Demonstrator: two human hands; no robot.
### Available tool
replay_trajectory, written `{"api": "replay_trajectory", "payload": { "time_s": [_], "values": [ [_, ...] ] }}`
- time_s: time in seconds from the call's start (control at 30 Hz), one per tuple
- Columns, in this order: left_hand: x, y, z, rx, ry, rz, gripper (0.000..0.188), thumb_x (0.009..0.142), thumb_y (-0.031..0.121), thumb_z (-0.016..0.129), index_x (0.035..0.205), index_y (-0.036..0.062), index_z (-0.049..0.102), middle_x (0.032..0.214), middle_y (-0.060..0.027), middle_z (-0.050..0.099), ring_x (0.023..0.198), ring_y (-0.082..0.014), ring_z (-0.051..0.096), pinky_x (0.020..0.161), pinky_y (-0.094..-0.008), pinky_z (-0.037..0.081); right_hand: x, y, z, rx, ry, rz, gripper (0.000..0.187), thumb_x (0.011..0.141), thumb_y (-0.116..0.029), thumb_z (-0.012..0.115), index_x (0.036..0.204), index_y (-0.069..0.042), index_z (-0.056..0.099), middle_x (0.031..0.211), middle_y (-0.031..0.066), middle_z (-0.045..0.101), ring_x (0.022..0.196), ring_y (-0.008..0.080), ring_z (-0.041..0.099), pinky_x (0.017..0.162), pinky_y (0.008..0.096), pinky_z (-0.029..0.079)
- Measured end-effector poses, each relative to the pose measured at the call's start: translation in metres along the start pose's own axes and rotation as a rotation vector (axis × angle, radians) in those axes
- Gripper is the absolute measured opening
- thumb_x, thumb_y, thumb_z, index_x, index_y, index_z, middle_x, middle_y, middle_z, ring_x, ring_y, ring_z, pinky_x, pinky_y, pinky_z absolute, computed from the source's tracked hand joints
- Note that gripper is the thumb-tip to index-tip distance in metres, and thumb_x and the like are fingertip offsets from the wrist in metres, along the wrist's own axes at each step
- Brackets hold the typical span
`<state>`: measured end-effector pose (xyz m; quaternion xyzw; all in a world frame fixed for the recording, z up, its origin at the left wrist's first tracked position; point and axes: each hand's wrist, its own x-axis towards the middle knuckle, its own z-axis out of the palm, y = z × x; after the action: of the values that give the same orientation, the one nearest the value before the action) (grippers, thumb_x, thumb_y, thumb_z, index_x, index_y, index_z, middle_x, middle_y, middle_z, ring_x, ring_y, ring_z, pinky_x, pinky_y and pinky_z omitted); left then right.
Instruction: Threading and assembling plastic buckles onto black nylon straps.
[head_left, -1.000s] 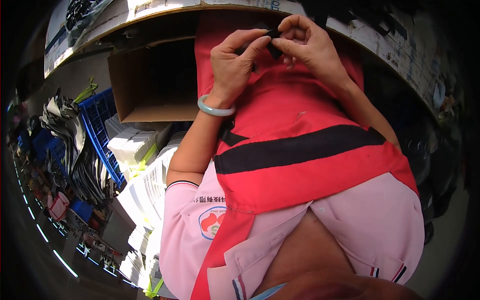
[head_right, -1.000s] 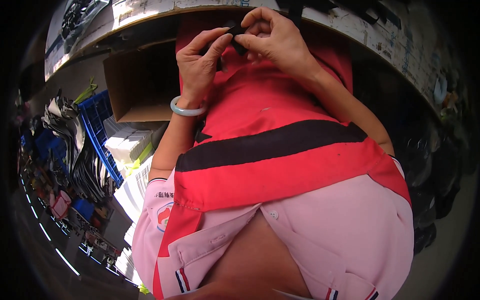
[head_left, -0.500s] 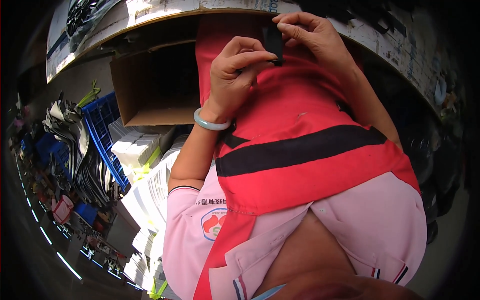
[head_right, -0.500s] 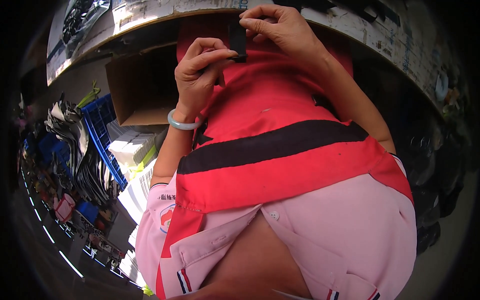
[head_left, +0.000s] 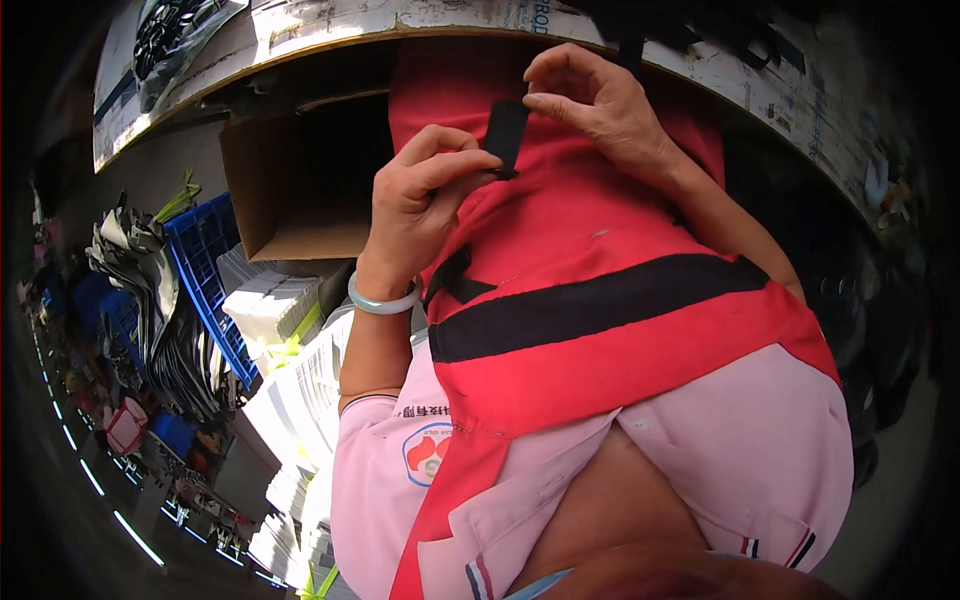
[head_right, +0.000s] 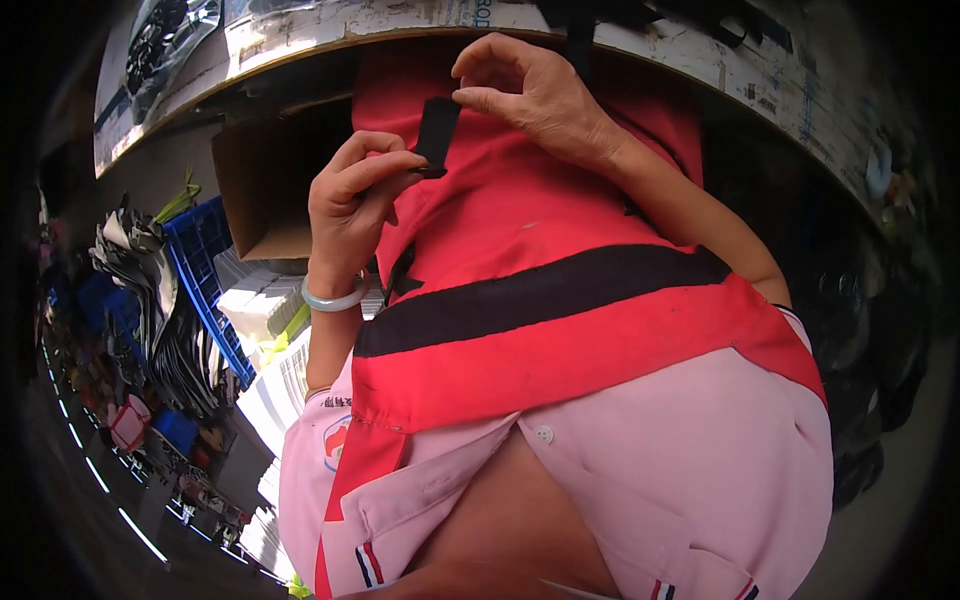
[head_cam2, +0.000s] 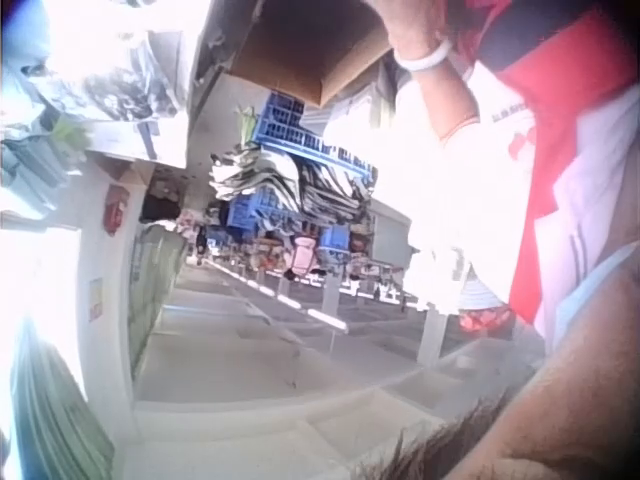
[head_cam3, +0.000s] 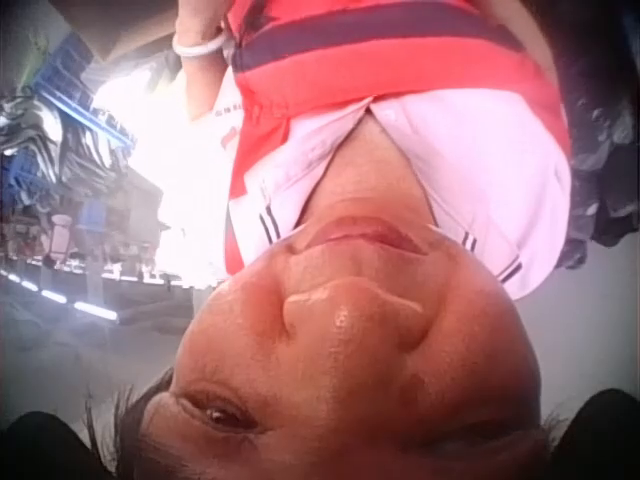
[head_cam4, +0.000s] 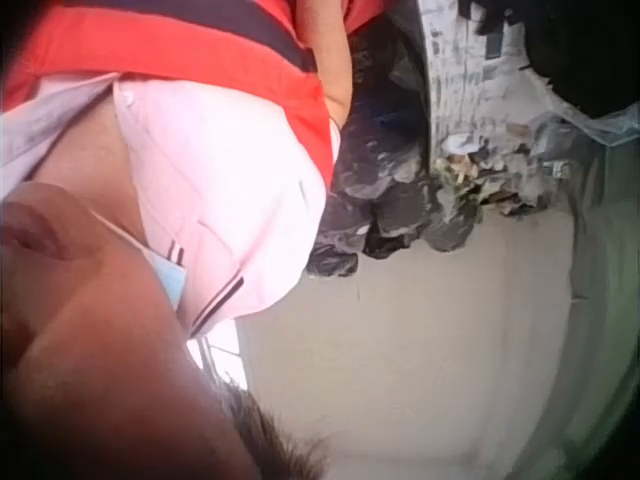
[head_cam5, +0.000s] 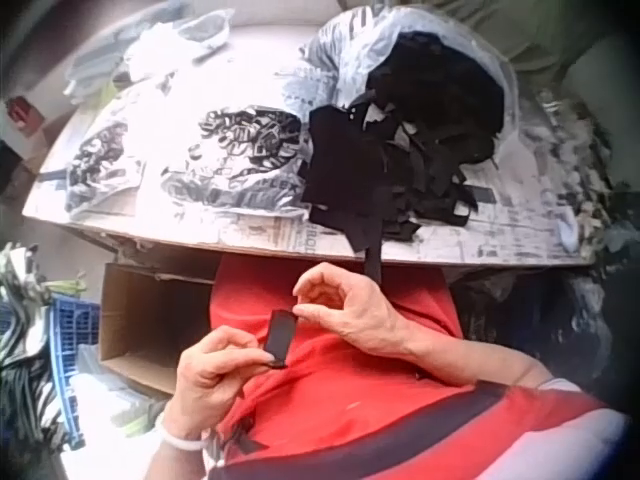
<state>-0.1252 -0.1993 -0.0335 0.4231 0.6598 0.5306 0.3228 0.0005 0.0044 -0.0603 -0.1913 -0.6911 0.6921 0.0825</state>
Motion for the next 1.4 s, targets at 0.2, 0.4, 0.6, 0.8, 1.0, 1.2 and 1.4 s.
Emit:
{"api": "replay_trajectory", "payload": {
  "time_s": [0.2, 0.4, 0.6, 0.8, 1.0, 1.2, 1.4],
  "values": [
    [-0.07, -0.063, -0.095, -0.44, 0.699, -0.326, 0.022, 0.096, 0.015, 0.059, 0.112, 0.0002, 0.062, 0.101, -0.0092, 0.066, 0.08, -0.0158, 0.067, 0.055, -0.0207, 0.048, -0.019, -0.006, -0.065, -0.935, 0.073, -0.405, 0.032, 0.079, -0.006, 0.071, 0.11, -0.014, 0.064, 0.114, 0.0035, 0.058, 0.103, 0.0224, 0.058, 0.091, 0.0344, 0.049],
    [-0.028, -0.095, -0.048, -1.152, 0.497, -0.476, 0.029, 0.097, 0.008, 0.05, 0.124, -0.0042, 0.051, 0.124, -0.0195, 0.055, 0.118, -0.0323, 0.054, 0.101, -0.0435, 0.047, -0.02, 0.025, -0.1, -1.154, 0.136, -0.493, 0.04, 0.076, 0.001, 0.068, 0.112, -0.017, 0.068, 0.116, 0.0001, 0.056, 0.097, 0.0182, 0.056, 0.092, 0.0314, 0.046],
    [0.025, -0.049, 0.024, -0.826, 0.145, -0.399, 0.035, 0.094, 0.004, 0.059, 0.127, -0.0034, 0.051, 0.105, -0.0162, 0.065, 0.088, -0.0227, 0.068, 0.071, -0.0284, 0.058, -0.009, -0.047, -0.068, -0.609, 0.222, -0.634, 0.028, 0.088, 0.005, 0.06, 0.112, -0.007, 0.068, 0.109, 0.007, 0.064, 0.087, 0.0112, 0.062, 0.072, 0.0205, 0.051],
    [0.038, -0.039, 0.038, -0.693, 0.16, -0.464, 0.017, 0.094, 0.016, 0.062, 0.098, -0.0008, 0.065, 0.083, -0.0069, 0.065, 0.07, -0.0146, 0.063, 0.059, -0.0241, 0.052, -0.013, -0.049, -0.017, -0.168, -0.061, -0.001, 0.018, 0.095, -0.01, 0.059, 0.111, -0.003, 0.063, 0.072, -0.0008, 0.058, 0.056, 0.0038, 0.05, 0.052, 0.0192, 0.042],
    [0.036, -0.039, 0.04, -0.91, 0.152, -0.384, 0.017, 0.094, 0.016, 0.062, 0.093, -0.0007, 0.066, 0.077, -0.0049, 0.063, 0.063, -0.0125, 0.059, 0.054, -0.0243, 0.046, -0.005, -0.019, 0.003, 0.06, -0.094, 0.322, 0.023, 0.095, -0.023, 0.061, 0.102, -0.001, 0.059, 0.065, 0.0004, 0.059, 0.048, 0.0042, 0.051, 0.045, 0.0193, 0.04],
    [0.032, -0.039, 0.034, -0.576, -0.081, -0.409, 0.018, 0.094, 0.016, 0.062, 0.09, -0.0007, 0.067, 0.068, -0.0016, 0.059, 0.055, -0.0077, 0.051, 0.052, -0.0208, 0.04, 0.007, -0.004, -0.001, 0.046, -0.053, 0.221, 0.022, 0.095, -0.023, 0.061, 0.102, -0.001, 0.06, 0.066, -0.0011, 0.059, 0.05, 0.0026, 0.05, 0.045, 0.018, 0.039],
    [0.035, -0.04, 0.042, -0.501, 0.16, -0.211, 0.015, 0.094, 0.012, 0.062, 0.088, -0.0007, 0.068, 0.069, 0.0019, 0.061, 0.057, -0.0023, 0.049, 0.05, -0.019, 0.038, 0.001, -0.023, -0.002, 0.308, -0.187, 0.443, 0.02, 0.097, -0.023, 0.057, 0.095, -0.003, 0.058, 0.066, 0.0001, 0.06, 0.045, 0.0024, 0.047, 0.042, 0.0168, 0.037]
  ]
}}
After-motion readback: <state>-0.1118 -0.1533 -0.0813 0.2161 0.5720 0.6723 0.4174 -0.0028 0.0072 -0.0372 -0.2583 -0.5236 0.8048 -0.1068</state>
